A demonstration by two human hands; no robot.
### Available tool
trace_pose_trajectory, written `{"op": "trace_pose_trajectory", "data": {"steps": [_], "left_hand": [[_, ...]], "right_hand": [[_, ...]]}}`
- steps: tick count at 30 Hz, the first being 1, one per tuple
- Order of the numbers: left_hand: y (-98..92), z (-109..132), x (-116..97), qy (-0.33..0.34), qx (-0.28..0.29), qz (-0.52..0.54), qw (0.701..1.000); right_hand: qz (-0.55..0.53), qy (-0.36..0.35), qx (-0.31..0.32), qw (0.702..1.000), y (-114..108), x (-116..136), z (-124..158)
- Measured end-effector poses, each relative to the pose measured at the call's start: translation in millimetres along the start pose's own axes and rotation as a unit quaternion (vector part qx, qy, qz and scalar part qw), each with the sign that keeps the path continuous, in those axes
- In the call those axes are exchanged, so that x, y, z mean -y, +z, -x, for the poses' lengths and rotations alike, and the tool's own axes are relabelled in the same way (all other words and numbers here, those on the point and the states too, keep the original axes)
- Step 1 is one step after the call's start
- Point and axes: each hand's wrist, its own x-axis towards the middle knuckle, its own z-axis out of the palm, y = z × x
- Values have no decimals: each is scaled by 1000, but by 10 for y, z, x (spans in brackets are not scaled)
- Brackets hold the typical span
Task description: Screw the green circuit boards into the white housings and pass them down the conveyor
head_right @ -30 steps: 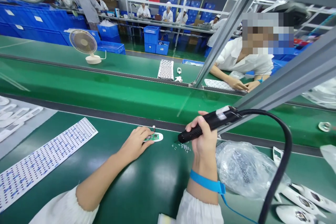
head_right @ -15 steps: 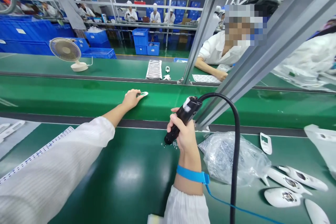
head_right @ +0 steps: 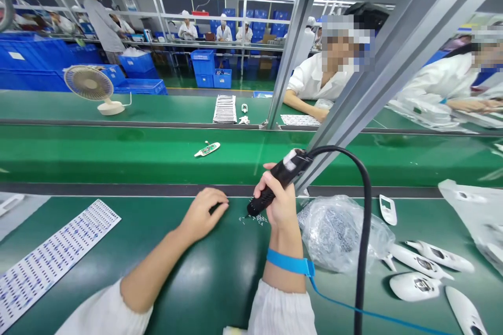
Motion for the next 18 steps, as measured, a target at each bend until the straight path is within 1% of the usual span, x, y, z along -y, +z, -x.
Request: {"op": "trace_pose_trajectory", "data": {"steps": [2,3,5,8,13,18], "left_hand": [[74,191,-186,41,28,9,999],[95,242,-243,48,37,-2,998],[111,274,-292,51,52,-29,997],[112,246,-266,42,40,-44,997],[136,231,-236,49,34,-52,997],[134,239,-244,40,31,-36,998]], "right_hand": [[-27,-10,14,999,9,2,12],[-38,-11,22,999,20,0,18],[-50,-10,37,998,49,-8,27],[-56,-11,48,997,91,-19,30],[-57,-15,54,997,123,-25,24],[-51,-13,54,997,133,-44,29]]}}
